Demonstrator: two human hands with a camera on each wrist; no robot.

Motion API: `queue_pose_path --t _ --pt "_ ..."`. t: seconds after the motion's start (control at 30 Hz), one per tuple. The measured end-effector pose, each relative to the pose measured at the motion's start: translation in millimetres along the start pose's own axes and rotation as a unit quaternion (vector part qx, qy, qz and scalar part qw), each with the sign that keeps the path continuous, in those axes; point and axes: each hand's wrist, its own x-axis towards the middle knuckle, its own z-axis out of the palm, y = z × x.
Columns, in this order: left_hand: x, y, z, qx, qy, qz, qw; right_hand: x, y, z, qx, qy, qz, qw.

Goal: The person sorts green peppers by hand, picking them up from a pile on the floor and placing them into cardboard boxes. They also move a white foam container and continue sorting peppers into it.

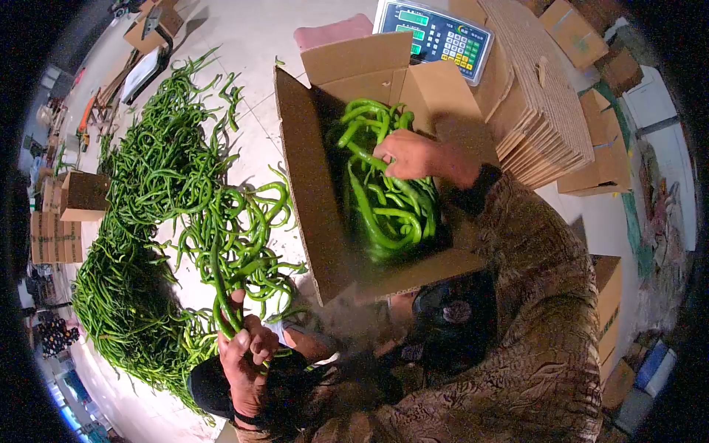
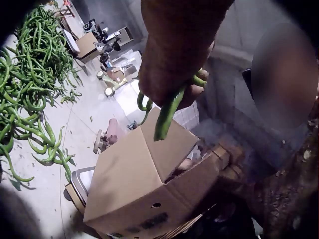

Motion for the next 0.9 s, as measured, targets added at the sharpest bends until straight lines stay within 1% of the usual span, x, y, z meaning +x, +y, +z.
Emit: queue_pose_path --t 0.03,0.1,0.13,0.17,0.23,0.27,0.33,0.37,0.4,0.43,0.5,0.53,0.57,0.6,0.63,0.67,0.7,0.77,0.8,0.83,0.87,0.9 --pt "2 -1 0 0.006 -0.001 -0.001 1.0 1 -2 7 0.001 0.0 0.001 1.0" --pt "5 0 2 0.009 0.001 -0.008 1.0 3 -5 28 0.064 0.019 -0.079 0.995" --pt "6 -1 2 0.007 0.005 -0.012 1.0 7 -21 29 0.036 0.068 -0.128 0.989" --pt "7 -2 3 0.004 0.01 -0.016 1.0 9 -30 18 -0.013 -0.032 -0.087 0.996" --pt "8 -4 3 0.01 0.014 -0.017 1.0 9 -33 16 0.071 -0.064 -0.03 0.995" --pt "9 -4 2 0.016 0.017 -0.015 1.0 8 -27 19 0.072 -0.065 -0.029 0.995" --pt "10 -3 1 0.006 0.018 -0.015 1.0 8 -10 22 0.052 0.004 -0.114 0.992" --pt "10 -4 1 -0.006 0.02 -0.016 1.0 9 -3 16 0.054 0.002 -0.117 0.992" --pt "11 -5 1 -0.021 0.003 -0.01 1.0 12 0 2 0.031 -0.031 -0.027 0.999" --pt "13 -5 -1 -0.034 -0.011 -0.005 0.999 14 4 -10 0.01 -0.065 0.061 0.996" --pt "11 -6 -10 -0.038 -0.029 -0.002 0.999 15 36 -22 0.028 -0.108 0.018 0.994" --pt "11 -4 -9 -0.05 -0.029 -0.006 0.998 9 51 -11 -0.013 -0.051 -0.03 0.998" --pt "13 -6 -15 -0.103 -0.041 -0.001 0.994 6 58 4 -0.046 0.01 -0.077 0.996" --pt "13 -1 -11 -0.087 -0.033 -0.002 0.996 7 43 2 -0.023 0.047 -0.093 0.994" --pt "13 -1 -5 -0.104 -0.023 0.02 0.994 8 25 -9 0.003 0.086 -0.106 0.991" --pt "16 3 -6 -0.159 -0.089 0.034 0.983 12 10 -17 0.004 0.068 -0.08 0.994" --pt "14 5 -6 -0.191 -0.106 0.034 0.975 13 -8 -30 -0.001 0.05 -0.051 0.997" --pt "11 11 -6 -0.209 -0.118 0.037 0.97 16 -74 -70 0.081 -0.065 0.07 0.992" --pt "11 11 -9 -0.218 -0.15 0.039 0.963 10 -98 -76 0.084 -0.067 0.064 0.992" --pt "5 8 -19 -0.219 -0.135 0.032 0.966 0 -125 -67 0.12 -0.025 0.038 0.992" --pt "4 7 -22 -0.226 -0.151 0.033 0.962 -7 -148 -68 0.157 0.014 0.01 0.987" --pt "3 6 -26 -0.234 -0.168 0.033 0.957 -12 -169 -67 0.156 0.013 0.007 0.988"
